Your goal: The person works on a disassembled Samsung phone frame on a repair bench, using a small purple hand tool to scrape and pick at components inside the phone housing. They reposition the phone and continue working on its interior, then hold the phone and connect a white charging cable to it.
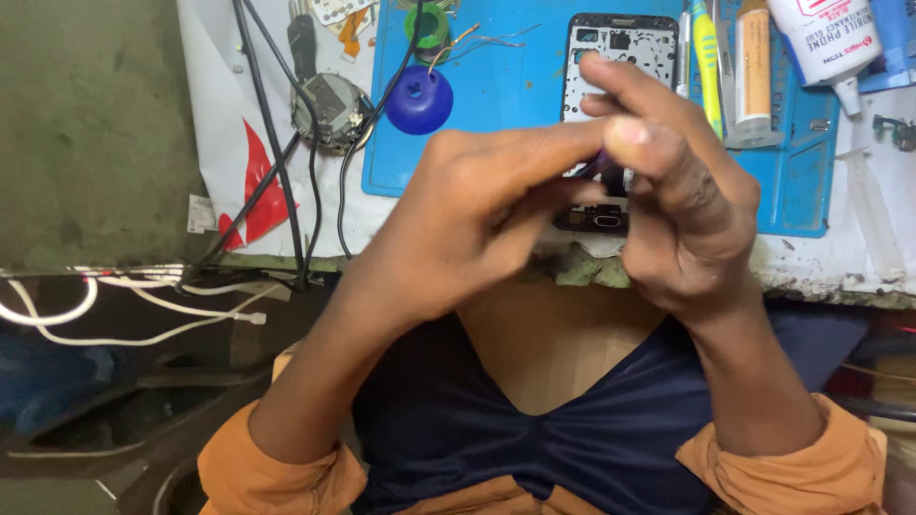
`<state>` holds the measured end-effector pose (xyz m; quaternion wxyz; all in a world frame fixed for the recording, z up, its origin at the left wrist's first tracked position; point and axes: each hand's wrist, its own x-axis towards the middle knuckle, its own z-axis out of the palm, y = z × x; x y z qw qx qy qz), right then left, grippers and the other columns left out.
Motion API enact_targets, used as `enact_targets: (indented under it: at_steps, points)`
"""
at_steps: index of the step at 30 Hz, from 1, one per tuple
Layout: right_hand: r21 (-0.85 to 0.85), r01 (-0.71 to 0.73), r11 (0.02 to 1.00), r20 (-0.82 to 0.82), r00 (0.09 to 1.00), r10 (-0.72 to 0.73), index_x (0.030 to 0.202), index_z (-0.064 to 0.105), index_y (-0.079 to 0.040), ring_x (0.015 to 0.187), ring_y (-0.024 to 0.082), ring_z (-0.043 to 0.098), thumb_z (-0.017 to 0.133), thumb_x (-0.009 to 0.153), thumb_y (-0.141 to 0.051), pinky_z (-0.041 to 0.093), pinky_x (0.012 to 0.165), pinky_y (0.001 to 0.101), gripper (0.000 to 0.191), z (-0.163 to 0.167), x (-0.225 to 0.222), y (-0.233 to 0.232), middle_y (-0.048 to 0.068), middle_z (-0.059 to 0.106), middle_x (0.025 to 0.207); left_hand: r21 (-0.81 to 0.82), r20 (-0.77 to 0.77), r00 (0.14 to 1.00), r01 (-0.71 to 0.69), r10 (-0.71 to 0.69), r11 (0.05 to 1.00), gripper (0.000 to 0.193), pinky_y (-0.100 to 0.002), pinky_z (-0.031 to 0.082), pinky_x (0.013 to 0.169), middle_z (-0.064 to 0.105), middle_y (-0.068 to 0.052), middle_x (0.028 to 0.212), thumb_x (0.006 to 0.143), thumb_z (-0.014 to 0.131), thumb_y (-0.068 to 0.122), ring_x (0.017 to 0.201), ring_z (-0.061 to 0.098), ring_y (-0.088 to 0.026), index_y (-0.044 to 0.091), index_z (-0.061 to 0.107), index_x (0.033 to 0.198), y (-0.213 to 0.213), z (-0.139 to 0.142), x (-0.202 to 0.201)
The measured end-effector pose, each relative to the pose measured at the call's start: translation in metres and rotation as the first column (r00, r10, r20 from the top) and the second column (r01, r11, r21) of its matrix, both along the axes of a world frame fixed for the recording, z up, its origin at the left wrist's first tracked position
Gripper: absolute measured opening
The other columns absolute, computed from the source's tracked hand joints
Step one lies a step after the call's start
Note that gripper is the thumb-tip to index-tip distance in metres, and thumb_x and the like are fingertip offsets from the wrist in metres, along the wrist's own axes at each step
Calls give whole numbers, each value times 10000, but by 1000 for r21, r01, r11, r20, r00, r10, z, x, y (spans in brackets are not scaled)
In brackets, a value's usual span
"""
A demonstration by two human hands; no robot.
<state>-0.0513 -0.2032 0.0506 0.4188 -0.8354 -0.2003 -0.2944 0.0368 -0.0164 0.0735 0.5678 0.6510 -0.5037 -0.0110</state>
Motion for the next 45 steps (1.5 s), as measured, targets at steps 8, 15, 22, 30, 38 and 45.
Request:
enact_targets:
  at_steps: [8, 15, 22, 30, 38, 45]
  points:
    - [-59, 5, 998, 14, 1000, -4, 1534, 425, -220, 1221, 306, 667, 522, 1062, 217, 566, 1056, 346, 651, -1, 1, 1, 213, 571, 1468, 0, -18, 999, 42, -42, 999, 378, -311, 610, 881, 692, -148, 1182, 936, 674, -70, 1043, 740, -280, 21, 591, 1293, 4, -1, 1]
    - [-49, 1, 999, 5, 1000, -1, 1543, 427, -247, 1211, 298, 667, 518, 1025, 233, 563, 1053, 344, 713, -2, -1, -2, 214, 563, 1477, -12, 1, 999, 38, -38, 999, 347, -319, 592, 851, 683, -151, 1174, 1003, 739, -29, 1029, 733, -300, 10, 567, 1302, 4, -4, 2]
    - [13, -8, 1000, -20, 1000, 8, 1518, 439, -269, 1292, 279, 631, 490, 1031, 267, 542, 1099, 324, 726, -3, -1, -3, 214, 518, 1530, 9, 48, 999, -22, 22, 1000, 363, -332, 586, 897, 679, -147, 1177, 1017, 746, -38, 1063, 721, -303, 24, 565, 1325, 4, -4, -2]
    - [-8, 0, 1000, -31, 1000, 0, 1508, 460, -270, 1293, 286, 652, 461, 978, 271, 554, 1090, 325, 758, -3, -3, -3, 213, 517, 1515, 79, -18, 999, 45, -44, 996, 362, -320, 601, 847, 695, -142, 1169, 970, 737, -51, 1033, 738, -283, 31, 584, 1288, 3, 4, 4]
    - [-14, 4, 1000, -11, 1000, -4, 1531, 455, -280, 1302, 291, 650, 475, 1024, 256, 556, 1111, 336, 738, -3, -2, -4, 205, 523, 1522, 62, 72, 997, 10, -14, 998, 373, -354, 570, 874, 681, -140, 1168, 989, 748, -13, 1054, 700, -328, 45, 570, 1312, 4, -3, 3]
    - [-42, 17, 999, 12, 1000, -16, 1507, 449, -209, 1278, 313, 657, 504, 1050, 220, 573, 1088, 362, 629, 0, -2, -1, 224, 534, 1505, 157, 100, 994, -57, 41, 986, 276, -395, 547, 726, 698, -127, 974, 934, 752, 57, 881, 719, -319, 52, 603, 1166, 1, 5, 1]
